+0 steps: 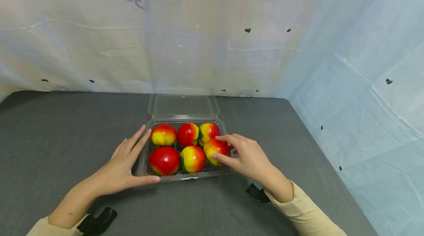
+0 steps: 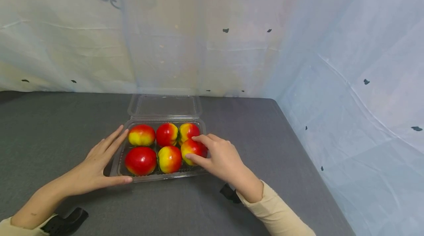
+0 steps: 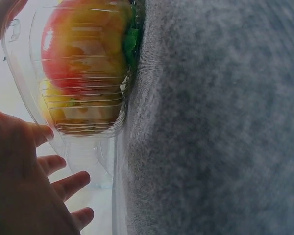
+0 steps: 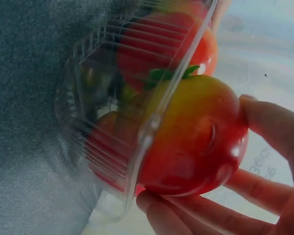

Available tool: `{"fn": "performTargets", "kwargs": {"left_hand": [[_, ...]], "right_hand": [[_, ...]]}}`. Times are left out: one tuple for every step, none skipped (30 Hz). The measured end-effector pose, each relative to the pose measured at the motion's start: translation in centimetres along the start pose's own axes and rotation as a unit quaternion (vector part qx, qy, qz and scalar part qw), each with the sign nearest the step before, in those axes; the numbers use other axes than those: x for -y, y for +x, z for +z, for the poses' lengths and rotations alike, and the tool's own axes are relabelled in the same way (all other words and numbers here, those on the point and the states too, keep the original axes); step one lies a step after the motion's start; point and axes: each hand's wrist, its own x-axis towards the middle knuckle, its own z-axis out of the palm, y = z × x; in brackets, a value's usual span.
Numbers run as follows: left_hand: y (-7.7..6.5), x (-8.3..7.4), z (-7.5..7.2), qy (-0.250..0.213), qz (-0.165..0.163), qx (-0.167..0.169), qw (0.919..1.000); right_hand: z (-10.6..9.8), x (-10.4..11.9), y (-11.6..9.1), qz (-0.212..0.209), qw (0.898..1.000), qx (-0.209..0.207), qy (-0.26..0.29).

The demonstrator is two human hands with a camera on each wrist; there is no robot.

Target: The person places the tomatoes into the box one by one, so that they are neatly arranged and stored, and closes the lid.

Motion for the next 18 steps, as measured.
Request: {"fn": "performTargets", "kwargs": {"left_hand": [[0.01, 0.0, -0.01, 0.0, 0.0, 0.0, 1.0], [0.02, -0.01, -0.01, 0.0, 0.0, 0.0, 1.0], [0.03, -0.03, -0.01, 0.001, -0.001, 0.001, 1.0], [0.03, -0.04, -0.02, 0.001, -0.001, 0.001, 1.0], [0.03, -0.05, -0.02, 0.001, -0.001, 0.001, 1.0], [0.02, -0.06, -0.02, 0.001, -0.002, 0.001, 1.0], [0.02, -0.07, -0.02, 0.001, -0.001, 0.001, 1.0], [0.01, -0.07, -0.02, 0.001, -0.001, 0.001, 1.0], [0.0, -0.06, -0.02, 0.0, -0.001, 0.001, 1.0], [0.0, -0.05, -0.02, 0.0, 0.0, 0.0, 1.0], [0.01, -0.03, -0.02, 0.0, 0.0, -0.001, 1.0], [0.01, -0.01, -0.01, 0.0, 0.001, -0.001, 1.0], [0.03, 0.0, -0.01, 0.001, 0.001, -0.001, 1.0], [0.04, 0.01, 0.0, 0.001, 0.001, -0.002, 1.0], [0.05, 0.02, 0.01, 0.0, 0.001, -0.002, 1.0], [0.06, 0.02, 0.02, 0.0, 0.001, -0.001, 1.0], [0.07, 0.01, 0.03, -0.002, 0.001, -0.001, 1.0], [0.08, 0.0, 0.04, -0.003, 0.0, 0.0, 1.0]], "right_hand": [[0.02, 0.09, 0.01, -0.002, 1.0, 0.0, -0.005], [0.05, 0.17, 0.02, -0.005, 1.0, -0.001, -0.009], [0.07, 0.24, 0.04, -0.008, 1.0, 0.0, -0.013], [0.1, 0.27, 0.05, -0.011, 1.0, 0.0, -0.016], [0.11, 0.3, 0.08, -0.013, 1.0, 0.002, -0.017], [0.11, 0.33, 0.11, -0.015, 1.0, 0.003, -0.019], [0.1, 0.33, 0.13, -0.016, 1.0, 0.006, -0.019], [0.07, 0.34, 0.16, -0.016, 1.0, 0.009, -0.02], [0.04, 0.34, 0.2, -0.017, 1.0, 0.012, -0.022], [0.0, 0.34, 0.23, -0.018, 0.999, 0.015, -0.024], [-0.05, 0.37, 0.27, -0.017, 0.999, 0.019, -0.027], [-0.1, 0.39, 0.31, -0.017, 0.999, 0.024, -0.028], [-0.13, 0.39, 0.35, -0.016, 0.999, 0.029, -0.029], [-0.15, 0.41, 0.39, -0.015, 0.999, 0.033, -0.029], [-0.15, 0.4, 0.4, -0.012, 0.999, 0.037, -0.03], [-0.13, 0.4, 0.41, -0.009, 0.999, 0.042, -0.031], [-0.08, 0.38, 0.4, -0.005, 0.998, 0.048, -0.031], [-0.01, 0.35, 0.38, -0.001, 0.998, 0.052, -0.03]]}}
